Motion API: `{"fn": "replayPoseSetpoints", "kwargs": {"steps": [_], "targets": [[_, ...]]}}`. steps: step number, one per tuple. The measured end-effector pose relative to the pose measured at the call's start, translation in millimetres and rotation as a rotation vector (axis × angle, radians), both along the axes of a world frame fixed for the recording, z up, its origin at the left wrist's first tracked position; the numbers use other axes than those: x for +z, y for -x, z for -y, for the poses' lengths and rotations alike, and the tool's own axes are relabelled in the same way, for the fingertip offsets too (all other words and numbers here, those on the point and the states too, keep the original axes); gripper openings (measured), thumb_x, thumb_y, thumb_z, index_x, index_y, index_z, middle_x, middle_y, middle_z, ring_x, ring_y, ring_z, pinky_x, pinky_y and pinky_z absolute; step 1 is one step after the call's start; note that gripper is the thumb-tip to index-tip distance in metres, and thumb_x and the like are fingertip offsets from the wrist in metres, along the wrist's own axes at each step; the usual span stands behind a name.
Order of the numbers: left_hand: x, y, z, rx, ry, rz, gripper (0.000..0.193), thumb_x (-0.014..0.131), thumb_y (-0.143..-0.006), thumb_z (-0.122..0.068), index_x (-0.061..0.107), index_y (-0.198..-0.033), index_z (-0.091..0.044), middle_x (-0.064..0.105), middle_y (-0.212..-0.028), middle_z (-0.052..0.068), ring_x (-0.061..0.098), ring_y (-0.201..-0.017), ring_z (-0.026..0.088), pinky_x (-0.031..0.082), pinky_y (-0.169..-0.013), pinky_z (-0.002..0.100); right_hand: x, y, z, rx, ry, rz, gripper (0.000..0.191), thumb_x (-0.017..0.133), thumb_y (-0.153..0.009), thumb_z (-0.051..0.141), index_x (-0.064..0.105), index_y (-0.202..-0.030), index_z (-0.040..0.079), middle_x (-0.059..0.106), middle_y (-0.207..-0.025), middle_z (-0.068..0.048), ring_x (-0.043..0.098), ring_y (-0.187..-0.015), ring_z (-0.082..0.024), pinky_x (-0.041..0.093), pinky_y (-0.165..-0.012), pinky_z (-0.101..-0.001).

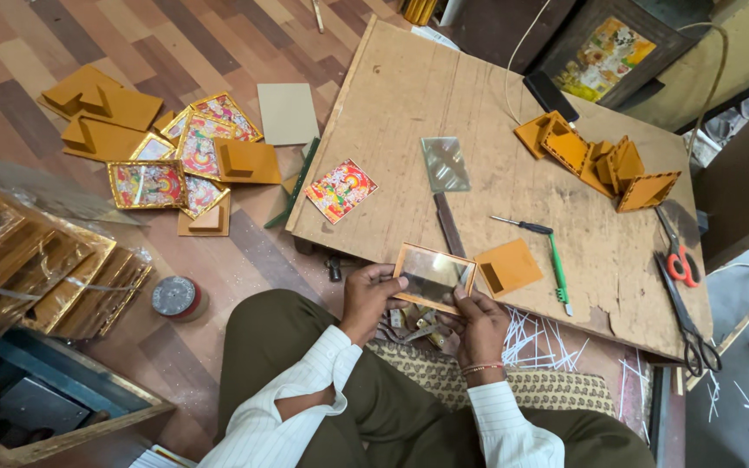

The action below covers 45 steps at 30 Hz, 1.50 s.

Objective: The person sits on the floor at a low workboard assembling small decorative picture frames. They pick up cardboard frame backs, place a printed religious image and a glass pane into a frame, trim a print with scissors, apply tape, and set finished frames onto a pile.

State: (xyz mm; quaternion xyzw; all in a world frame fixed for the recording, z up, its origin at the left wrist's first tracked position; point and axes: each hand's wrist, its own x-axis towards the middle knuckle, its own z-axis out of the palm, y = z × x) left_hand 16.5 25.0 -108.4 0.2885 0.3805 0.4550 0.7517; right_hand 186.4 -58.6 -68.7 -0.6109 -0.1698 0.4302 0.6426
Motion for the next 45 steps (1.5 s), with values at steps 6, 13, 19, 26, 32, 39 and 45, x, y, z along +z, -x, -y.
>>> {"fn": "replayPoseSetpoints", "kwargs": {"steps": [6,13,19,26,32,39,45], "targets": [[1.8,2.7,-2.1,-0.018,-0.015,-0.006,0.024,0.073,-0.086,0.000,0.071,-0.109,0.005,0.073,-0.093,0.010,0.075,-0.078,0.019,0.064,-0.061,0.030,18.7,-9.8,-2.4,0.009,0.054,-0.112,0.044,0.053,-0.099,0.039,0.070,-0.103,-0.001,0.075,-0.089,-0.017,0.074,-0.072,-0.022,0.062,-0.059,-0.0328],[4.0,2.0,-2.8,-0.061,0.014,0.008,0.025,0.074,-0.085,-0.005,0.070,-0.108,0.003,0.076,-0.095,0.009,0.076,-0.080,0.019,0.061,-0.060,0.030,4.5,-29.8,0.7,0.140,-0.001,0.026,0.028,0.066,-0.094,0.004,0.067,-0.120,-0.006,0.075,-0.101,-0.015,0.072,-0.081,-0.022,0.061,-0.073,-0.0366],[7.7,7.4,-5.1,-0.139,0.111,0.140,0.022,0.077,-0.085,-0.009,0.070,-0.106,-0.003,0.078,-0.098,0.010,0.077,-0.085,0.019,0.062,-0.071,0.032,-8.5,-32.5,-8.7,0.176,-0.045,-0.165,0.025,0.059,-0.097,0.006,0.066,-0.120,-0.002,0.073,-0.099,-0.012,0.072,-0.082,-0.021,0.064,-0.074,-0.0417],[6.8,9.7,-4.4,-0.074,0.154,0.096,0.021,0.075,-0.086,-0.009,0.068,-0.105,-0.003,0.080,-0.096,0.010,0.077,-0.084,0.019,0.059,-0.067,0.032,-11.0,-23.8,-16.9,0.092,-0.114,-0.095,0.026,0.065,-0.096,0.002,0.068,-0.120,-0.007,0.074,-0.099,-0.015,0.073,-0.082,-0.022,0.062,-0.075,-0.0362],[4.6,7.2,-8.0,0.022,0.107,0.026,0.024,0.074,-0.084,-0.007,0.071,-0.106,0.001,0.077,-0.088,0.007,0.075,-0.075,0.018,0.060,-0.062,0.030,-9.1,-12.4,-18.9,0.038,-0.081,0.118,0.028,0.070,-0.090,0.003,0.069,-0.115,-0.007,0.077,-0.095,-0.015,0.074,-0.077,-0.020,0.062,-0.070,-0.0304],[3.6,4.0,-6.3,0.140,-0.039,-0.037,0.022,0.075,-0.086,-0.005,0.073,-0.106,0.004,0.074,-0.085,0.009,0.072,-0.070,0.017,0.057,-0.055,0.028,-13.9,-7.9,-19.5,0.025,-0.067,0.307,0.026,0.077,-0.085,-0.002,0.071,-0.110,-0.008,0.075,-0.089,-0.012,0.068,-0.071,-0.014,0.055,-0.062,-0.0252],[9.8,5.7,-10.4,0.240,0.093,-0.008,0.023,0.071,-0.088,-0.004,0.069,-0.110,0.002,0.075,-0.091,0.008,0.074,-0.072,0.017,0.060,-0.057,0.027,-11.8,4.4,-23.1,0.022,-0.126,0.064,0.021,0.074,-0.085,0.002,0.070,-0.105,-0.003,0.075,-0.087,-0.010,0.068,-0.067,-0.013,0.054,-0.059,-0.0241]]}}
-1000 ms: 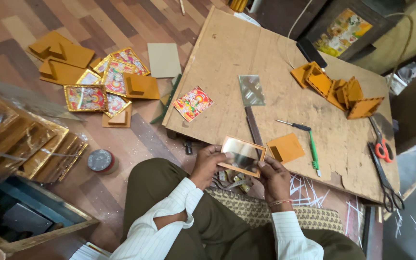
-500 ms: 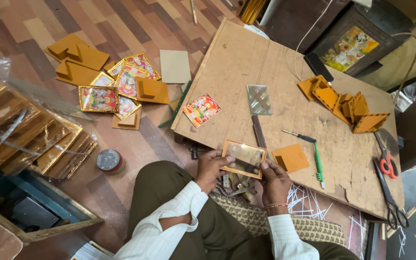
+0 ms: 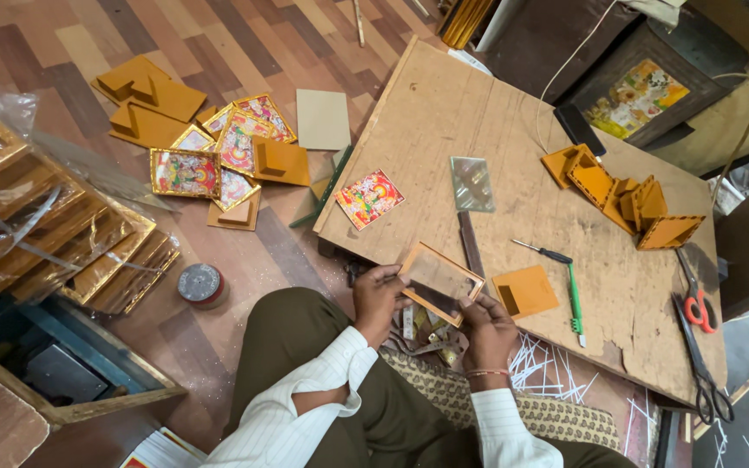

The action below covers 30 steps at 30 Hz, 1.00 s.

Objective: The person sits on the floor at a low workboard assembling small decorative picture frames. They pick up cardboard frame backs, place a printed religious image and a glass pane into a frame, trim a print with scissors, apply tape, and set finished frames onto a pile.

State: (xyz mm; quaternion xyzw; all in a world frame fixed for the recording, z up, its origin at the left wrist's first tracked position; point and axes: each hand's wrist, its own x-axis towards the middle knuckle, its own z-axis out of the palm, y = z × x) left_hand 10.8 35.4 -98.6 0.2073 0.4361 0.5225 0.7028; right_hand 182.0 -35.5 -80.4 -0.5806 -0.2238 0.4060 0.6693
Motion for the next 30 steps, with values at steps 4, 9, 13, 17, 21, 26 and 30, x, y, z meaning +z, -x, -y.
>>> {"fn": "replayPoseSetpoints", "kwargs": {"steps": [4,9,13,17,21,26,30], "targets": [[1.9,2.2,0.1,0.025,-0.076,-0.097,0.023,0.070,-0.089,-0.002,0.071,-0.111,0.005,0.076,-0.091,0.011,0.075,-0.071,0.017,0.061,-0.056,0.028,8.6,2.1,1.5,0.023,0.060,0.090,0.019,0.077,-0.087,0.003,0.070,-0.103,-0.004,0.071,-0.084,-0.009,0.064,-0.064,-0.012,0.052,-0.057,-0.0248],[3.0,1.9,1.6,0.020,-0.117,-0.070,0.022,0.070,-0.090,-0.003,0.072,-0.109,0.006,0.075,-0.092,0.010,0.074,-0.071,0.017,0.062,-0.056,0.028,15.7,-6.5,1.3,0.040,0.082,0.164,0.019,0.075,-0.086,0.005,0.070,-0.101,-0.005,0.074,-0.083,-0.009,0.068,-0.064,-0.013,0.056,-0.058,-0.0254],[3.5,1.1,0.8,0.018,-0.077,-0.078,0.022,0.070,-0.089,-0.004,0.072,-0.109,0.005,0.075,-0.092,0.011,0.074,-0.074,0.017,0.062,-0.057,0.028,9.9,-10.7,-2.0,0.053,0.053,0.266,0.021,0.077,-0.087,0.004,0.071,-0.104,-0.008,0.071,-0.080,-0.009,0.062,-0.063,-0.012,0.050,-0.057,-0.0244],[1.9,1.9,-0.2,0.075,0.018,-0.006,0.021,0.069,-0.087,-0.003,0.070,-0.108,0.003,0.074,-0.092,0.009,0.073,-0.072,0.018,0.061,-0.057,0.030,9.6,-14.0,-19.3,0.101,0.075,0.352,0.026,0.078,-0.085,0.006,0.072,-0.107,-0.007,0.074,-0.085,-0.009,0.065,-0.068,-0.013,0.051,-0.060,-0.0257],[1.8,4.5,-2.1,0.235,0.093,0.001,0.015,0.070,-0.089,-0.003,0.069,-0.101,0.005,0.072,-0.088,0.010,0.071,-0.070,0.017,0.062,-0.057,0.032,21.4,-5.1,-57.8,0.151,0.152,0.848,0.032,0.080,-0.086,0.017,0.076,-0.111,-0.003,0.079,-0.093,-0.014,0.070,-0.080,-0.018,0.056,-0.072,-0.0304],[3.8,3.7,-2.9,0.351,0.160,-0.168,0.014,0.066,-0.086,0.000,0.071,-0.099,0.004,0.074,-0.086,0.012,0.070,-0.070,0.020,0.060,-0.056,0.034,39.0,58.3,-119.7,0.358,0.158,1.260,0.041,0.082,-0.080,0.029,0.079,-0.114,0.006,0.075,-0.105,-0.020,0.074,-0.096,-0.035,0.057,-0.086,-0.0393],[3.6,6.3,-3.6,0.380,0.047,-0.297,0.028,0.055,-0.082,0.004,0.074,-0.101,0.002,0.079,-0.089,0.014,0.072,-0.073,0.019,0.059,-0.065,0.034,39.2,124.1,-156.1,0.666,0.052,1.589,0.043,0.084,-0.082,0.035,0.069,-0.108,0.004,0.072,-0.104,-0.018,0.067,-0.107,-0.038,0.053,-0.098,-0.0451]]}}
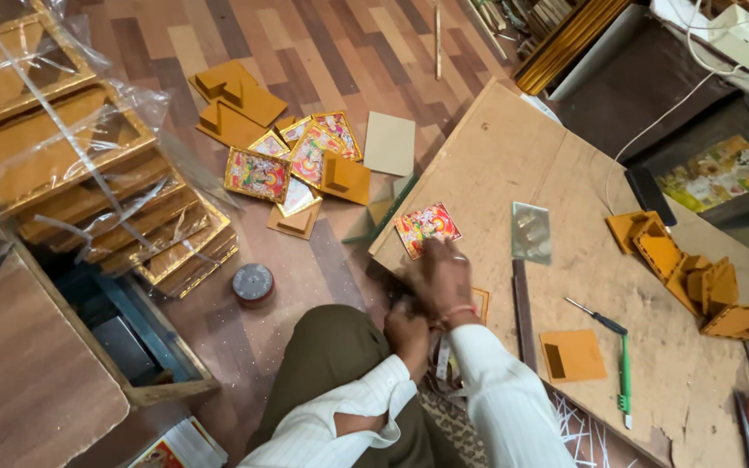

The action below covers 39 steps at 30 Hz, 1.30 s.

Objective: The person sits on the floor at a low workboard assembling small decorative picture frames. They pick up cardboard frame backs, place a printed religious image and a glass pane into a frame, trim a print with scissors, apply tape, and set finished frames onto a pile.

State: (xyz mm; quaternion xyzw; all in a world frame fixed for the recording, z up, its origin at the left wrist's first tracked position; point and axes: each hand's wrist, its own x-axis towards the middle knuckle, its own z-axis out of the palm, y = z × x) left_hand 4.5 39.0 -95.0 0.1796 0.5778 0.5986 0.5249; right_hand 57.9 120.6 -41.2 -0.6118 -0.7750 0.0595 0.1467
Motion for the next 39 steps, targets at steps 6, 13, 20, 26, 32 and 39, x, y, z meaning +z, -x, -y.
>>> {"fn": "replayPoseSetpoints", "kwargs": {"steps": [6,13,20,26,32,39], "targets": [[-11.8,-3.8,-3.4,0.023,0.132,-0.001,0.020,0.058,-0.089,-0.007,0.069,-0.104,0.002,0.079,-0.095,0.015,0.071,-0.082,0.021,0.054,-0.072,0.039,-15.0,26.2,0.0,0.179,-0.187,-0.007,0.034,0.081,-0.068,0.023,0.071,-0.097,0.011,0.072,-0.089,-0.013,0.068,-0.093,-0.034,0.040,-0.103,-0.0564],[-8.4,-4.9,1.7,-0.012,-0.141,0.187,0.034,0.051,-0.079,-0.002,0.071,-0.106,0.005,0.077,-0.098,0.019,0.067,-0.082,0.027,0.055,-0.072,0.038,12.0,2.9,9.3,0.183,-0.194,-0.040,0.023,0.073,-0.073,0.009,0.076,-0.095,0.011,0.073,-0.086,-0.014,0.068,-0.087,-0.035,0.048,-0.096,-0.0472],[51.6,16.9,20.9,0.185,-0.686,-0.818,0.055,0.074,-0.086,-0.015,0.053,-0.132,0.008,0.061,-0.123,0.030,0.059,-0.112,0.043,0.045,-0.097,0.048,115.2,-76.7,46.7,0.229,-0.268,-0.186,0.029,0.064,-0.083,-0.008,0.076,-0.105,0.007,0.073,-0.092,-0.015,0.069,-0.088,-0.034,0.053,-0.082,-0.0416],[34.1,-1.3,13.6,-0.270,-0.599,-0.255,0.019,0.076,-0.091,-0.010,0.073,-0.105,0.003,0.076,-0.095,0.012,0.071,-0.086,0.021,0.056,-0.078,0.034,96.5,-89.1,79.6,0.237,-0.361,-0.124,0.034,0.073,-0.078,0.006,0.072,-0.112,-0.002,0.071,-0.093,-0.020,0.066,-0.089,-0.038,0.052,-0.081,-0.0433],[-4.1,0.5,-3.6,-0.177,-0.276,0.304,0.013,0.075,-0.089,-0.005,0.071,-0.096,0.005,0.073,-0.084,0.005,0.063,-0.070,0.012,0.050,-0.062,0.028,12.9,-100.5,120.5,-0.476,0.044,-0.993,0.038,0.081,-0.084,0.015,0.071,-0.115,-0.007,0.076,-0.098,-0.011,0.071,-0.083,-0.016,0.058,-0.070,-0.0275],[-5.8,10.5,-9.5,0.130,-0.206,-0.140,0.017,0.070,-0.086,-0.006,0.068,-0.102,-0.002,0.072,-0.089,0.004,0.067,-0.081,0.015,0.053,-0.074,0.029,-28.2,-129.0,114.9,-0.601,0.002,-1.255,0.034,0.076,-0.087,0.013,0.072,-0.113,-0.009,0.077,-0.096,-0.009,0.071,-0.081,-0.015,0.058,-0.072,-0.0270]]}}
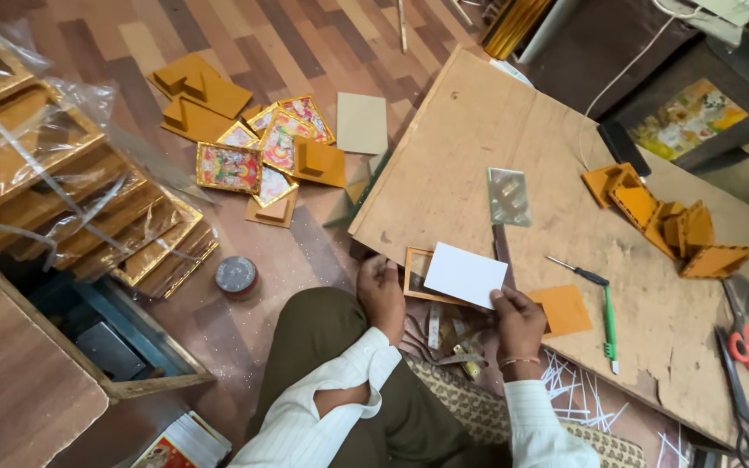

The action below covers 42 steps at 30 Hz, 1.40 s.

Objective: The person sits on the floor at a low workboard assembling small decorative picture frames. They pick up cardboard frame backs, place a printed religious image and a glass pane into a frame, trim a print with scissors, apply tape, and set finished frames onto a pile.

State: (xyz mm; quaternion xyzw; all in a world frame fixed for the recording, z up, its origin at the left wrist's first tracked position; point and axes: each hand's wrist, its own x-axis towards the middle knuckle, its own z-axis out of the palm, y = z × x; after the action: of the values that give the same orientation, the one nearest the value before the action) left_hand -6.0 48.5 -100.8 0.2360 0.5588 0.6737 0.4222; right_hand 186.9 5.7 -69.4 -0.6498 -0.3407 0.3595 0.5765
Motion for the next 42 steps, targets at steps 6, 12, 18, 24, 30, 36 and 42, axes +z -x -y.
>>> {"fn": "replayPoseSetpoints", "kwargs": {"steps": [6,12,18,24,30,36,42], "targets": [[-1.6,-4.6,3.0,-0.128,0.197,0.049,0.013,0.073,-0.082,-0.004,0.073,-0.094,0.002,0.075,-0.084,0.008,0.069,-0.078,0.017,0.054,-0.072,0.031,3.1,13.6,-17.5,0.068,0.049,0.414,0.026,0.078,-0.087,0.007,0.076,-0.107,-0.009,0.077,-0.089,-0.013,0.070,-0.077,-0.016,0.057,-0.070,-0.0284],[-1.9,-5.8,4.7,-0.182,0.142,0.061,0.019,0.073,-0.075,0.003,0.071,-0.095,0.004,0.075,-0.083,0.009,0.071,-0.073,0.016,0.056,-0.064,0.028,-7.3,28.8,-21.6,0.017,0.130,0.211,0.023,0.077,-0.085,0.004,0.074,-0.105,-0.007,0.075,-0.085,-0.013,0.071,-0.063,-0.016,0.058,-0.056,-0.0293],[0.2,-7.3,3.3,-0.208,0.194,0.201,0.019,0.069,-0.076,0.009,0.069,-0.095,0.005,0.074,-0.084,0.010,0.070,-0.069,0.015,0.058,-0.056,0.028,-16.9,20.7,-21.0,-0.017,0.124,0.640,0.027,0.084,-0.078,0.014,0.081,-0.102,0.001,0.077,-0.082,-0.013,0.072,-0.070,-0.019,0.057,-0.066,-0.0324],[-1.6,-7.8,3.4,-0.250,0.234,0.250,0.020,0.066,-0.080,0.011,0.067,-0.099,0.004,0.072,-0.085,0.009,0.070,-0.069,0.016,0.059,-0.055,0.028,-14.5,26.6,-18.5,-0.052,0.261,0.684,0.033,0.087,-0.073,0.021,0.081,-0.101,0.006,0.078,-0.083,-0.012,0.073,-0.072,-0.019,0.057,-0.070,-0.0331],[-6.2,-8.3,2.0,-0.297,0.158,0.361,0.021,0.066,-0.082,0.012,0.068,-0.101,0.003,0.072,-0.087,0.009,0.069,-0.071,0.016,0.059,-0.057,0.028,-11.2,21.4,-13.6,-0.107,0.204,0.539,0.039,0.089,-0.075,0.021,0.078,-0.105,-0.002,0.077,-0.085,-0.012,0.072,-0.073,-0.018,0.057,-0.070,-0.0312],[-6.3,-11.5,2.3,-0.474,0.059,0.431,0.022,0.068,-0.084,0.007,0.068,-0.105,0.003,0.070,-0.089,0.006,0.069,-0.073,0.012,0.060,-0.060,0.027,-10.1,0.3,1.0,-0.128,0.104,-0.206,0.019,0.082,-0.079,0.006,0.075,-0.095,-0.001,0.069,-0.075,-0.002,0.055,-0.055,-0.011,0.041,-0.050,-0.0248],[-4.7,-14.5,5.0,-0.488,0.094,0.334,0.016,0.074,-0.086,0.000,0.072,-0.101,0.005,0.073,-0.085,0.009,0.066,-0.064,0.014,0.052,-0.051,0.027,-8.6,3.9,10.7,-0.120,0.063,-0.105,0.020,0.084,-0.080,0.004,0.076,-0.095,-0.007,0.067,-0.074,-0.002,0.051,-0.059,-0.008,0.036,-0.053,-0.0241]]}}
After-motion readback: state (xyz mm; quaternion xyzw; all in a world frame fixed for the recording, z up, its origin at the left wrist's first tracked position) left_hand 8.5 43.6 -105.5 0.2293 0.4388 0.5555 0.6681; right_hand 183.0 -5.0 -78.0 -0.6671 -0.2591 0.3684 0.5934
